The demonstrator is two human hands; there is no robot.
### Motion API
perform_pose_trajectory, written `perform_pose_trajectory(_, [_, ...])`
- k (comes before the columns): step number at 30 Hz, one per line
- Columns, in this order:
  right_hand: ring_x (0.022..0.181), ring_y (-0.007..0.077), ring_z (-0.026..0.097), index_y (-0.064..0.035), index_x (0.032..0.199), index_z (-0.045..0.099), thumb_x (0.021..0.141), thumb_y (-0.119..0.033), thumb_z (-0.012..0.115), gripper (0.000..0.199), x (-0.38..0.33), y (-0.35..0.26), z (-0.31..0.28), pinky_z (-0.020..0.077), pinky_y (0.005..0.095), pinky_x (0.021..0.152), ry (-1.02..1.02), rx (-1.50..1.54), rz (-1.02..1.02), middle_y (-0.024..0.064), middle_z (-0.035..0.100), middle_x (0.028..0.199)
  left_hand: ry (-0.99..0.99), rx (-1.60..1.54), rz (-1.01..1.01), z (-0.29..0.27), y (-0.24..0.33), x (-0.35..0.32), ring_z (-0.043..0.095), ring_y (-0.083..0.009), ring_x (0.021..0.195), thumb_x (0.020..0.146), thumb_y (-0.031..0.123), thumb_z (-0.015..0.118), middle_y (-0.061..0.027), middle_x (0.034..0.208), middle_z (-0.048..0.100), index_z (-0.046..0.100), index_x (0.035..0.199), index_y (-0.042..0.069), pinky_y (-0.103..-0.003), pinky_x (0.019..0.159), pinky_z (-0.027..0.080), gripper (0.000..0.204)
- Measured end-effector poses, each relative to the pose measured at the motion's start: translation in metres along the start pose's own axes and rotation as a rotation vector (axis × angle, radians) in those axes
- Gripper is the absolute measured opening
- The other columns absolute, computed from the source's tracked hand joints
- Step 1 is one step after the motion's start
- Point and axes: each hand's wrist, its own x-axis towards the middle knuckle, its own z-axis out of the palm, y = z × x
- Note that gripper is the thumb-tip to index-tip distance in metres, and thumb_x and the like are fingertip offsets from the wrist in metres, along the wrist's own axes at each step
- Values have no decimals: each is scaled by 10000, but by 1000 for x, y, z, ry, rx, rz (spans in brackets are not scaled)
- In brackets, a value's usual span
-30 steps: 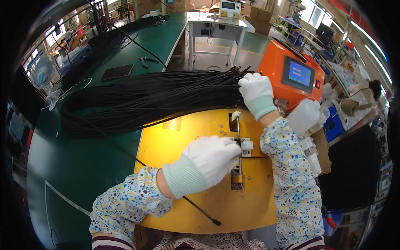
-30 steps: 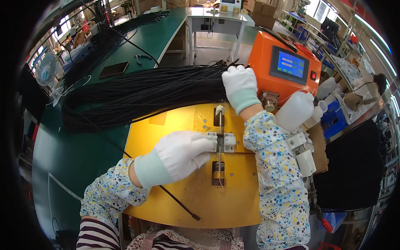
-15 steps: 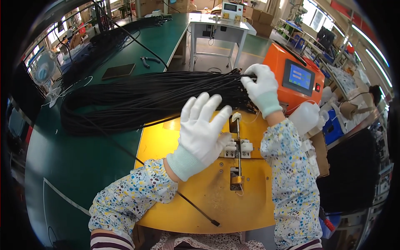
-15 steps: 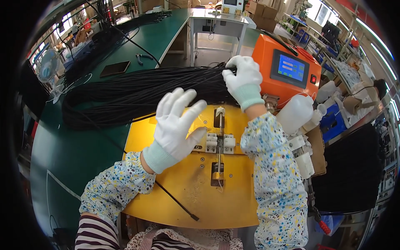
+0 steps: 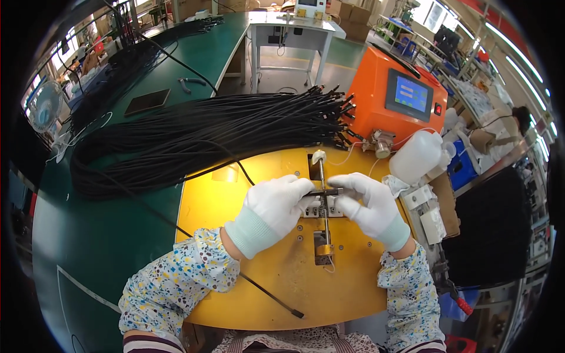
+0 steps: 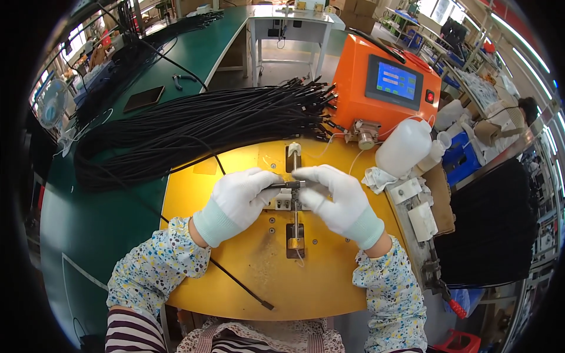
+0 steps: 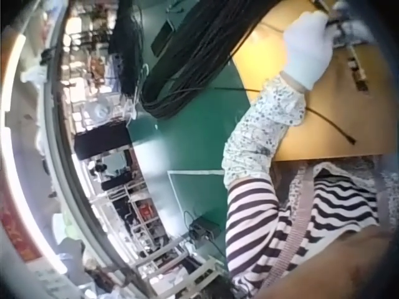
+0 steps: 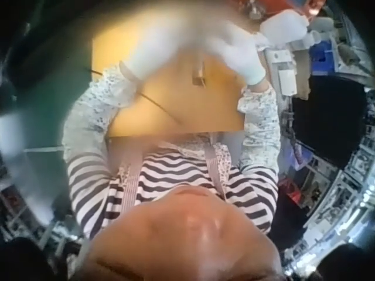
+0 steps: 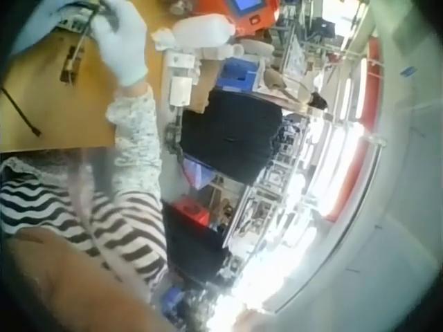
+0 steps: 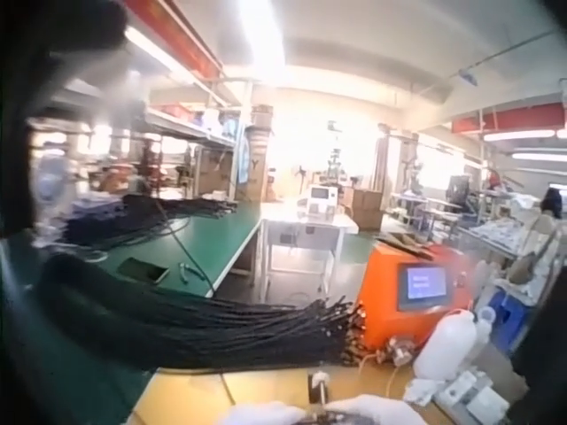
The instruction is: Processing the ends of individual black wires using a machine jig on a factory assembly line.
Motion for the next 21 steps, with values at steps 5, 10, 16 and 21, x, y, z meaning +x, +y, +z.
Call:
perform_pose_trajectory(5, [752, 72, 597, 29, 1033, 657, 922, -28, 547, 166, -1, -8, 2, 496, 223, 680, -35, -55, 100, 28, 646, 842, -1, 49, 41, 0, 3, 0, 646, -298, 781, 800, 108, 700, -114, 863, 650, 677, 965, 55, -360, 679, 524, 175])
perform_pose_trajectory(10, [696, 56, 573, 20, 1006, 658, 932, -56, 548, 154, -2, 7, 5, 484, 213, 643, 25, -159, 36, 12, 636, 812, 9, -99, 36, 4, -1, -1, 645, -295, 773, 808, 93, 691, -114, 863, 650, 675, 965, 50, -355, 682, 525, 164])
perform_pose_trajectory(16, [644, 45, 536, 14, 956, 660, 914, -57, 575, 119, -5, 6, 6, 462, 204, 595, 63, -53, 1, 7, 628, 786, 21, -379, -110, 2, 5, 0, 637, -199, 711, 841, 77, 663, -85, 796, 654, 659, 933, 11, -314, 670, 515, 113])
perform_pose_trajectory(21, [625, 43, 531, 18, 944, 661, 899, -45, 592, 104, -6, -3, 4, 454, 208, 573, 7, -60, 24, 0, 619, 753, -119, -635, -354, -4, 11, 0, 590, -101, 684, 865, 63, 630, -47, 743, 648, 656, 924, -14, -265, 655, 496, 100])
